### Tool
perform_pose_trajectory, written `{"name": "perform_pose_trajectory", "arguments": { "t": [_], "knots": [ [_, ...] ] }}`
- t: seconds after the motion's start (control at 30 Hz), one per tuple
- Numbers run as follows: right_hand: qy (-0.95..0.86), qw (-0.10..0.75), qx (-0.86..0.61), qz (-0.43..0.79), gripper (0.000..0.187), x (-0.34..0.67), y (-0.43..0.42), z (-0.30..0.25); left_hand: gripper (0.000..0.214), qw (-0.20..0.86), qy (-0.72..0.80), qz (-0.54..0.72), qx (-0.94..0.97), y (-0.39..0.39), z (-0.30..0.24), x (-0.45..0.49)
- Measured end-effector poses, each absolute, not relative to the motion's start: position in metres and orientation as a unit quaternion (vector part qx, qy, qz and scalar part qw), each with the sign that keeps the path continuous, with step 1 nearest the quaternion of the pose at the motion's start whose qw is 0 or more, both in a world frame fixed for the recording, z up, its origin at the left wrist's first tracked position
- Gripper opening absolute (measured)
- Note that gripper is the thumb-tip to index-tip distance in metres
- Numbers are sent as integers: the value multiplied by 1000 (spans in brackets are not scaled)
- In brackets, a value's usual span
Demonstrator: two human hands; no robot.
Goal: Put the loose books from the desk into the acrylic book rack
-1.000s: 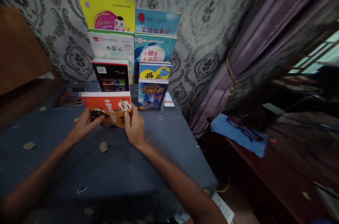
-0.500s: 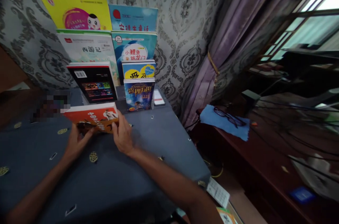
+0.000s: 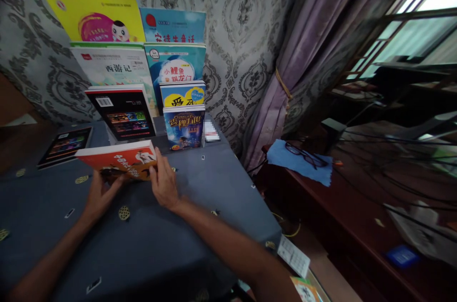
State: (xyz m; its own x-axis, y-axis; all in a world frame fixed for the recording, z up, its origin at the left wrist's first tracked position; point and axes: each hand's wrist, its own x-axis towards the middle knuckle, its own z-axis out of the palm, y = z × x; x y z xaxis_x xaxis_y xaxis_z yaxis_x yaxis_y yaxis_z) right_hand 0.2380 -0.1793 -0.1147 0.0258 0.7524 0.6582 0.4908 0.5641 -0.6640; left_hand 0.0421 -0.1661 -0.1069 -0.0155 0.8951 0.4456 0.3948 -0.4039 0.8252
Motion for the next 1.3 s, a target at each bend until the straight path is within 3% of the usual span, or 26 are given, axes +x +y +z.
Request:
{"name": "perform_pose_trajectory", "arguments": {
  "t": [0.6, 1.3],
  "knots": [
    [-692, 556, -443, 126, 56, 240, -178, -117, 66, 247, 502, 506, 657, -165, -113, 39],
    [-664, 571, -452, 166, 44, 241, -174, -126, 56, 232, 500, 515, 656, -164, -116, 42]
  ]
}}
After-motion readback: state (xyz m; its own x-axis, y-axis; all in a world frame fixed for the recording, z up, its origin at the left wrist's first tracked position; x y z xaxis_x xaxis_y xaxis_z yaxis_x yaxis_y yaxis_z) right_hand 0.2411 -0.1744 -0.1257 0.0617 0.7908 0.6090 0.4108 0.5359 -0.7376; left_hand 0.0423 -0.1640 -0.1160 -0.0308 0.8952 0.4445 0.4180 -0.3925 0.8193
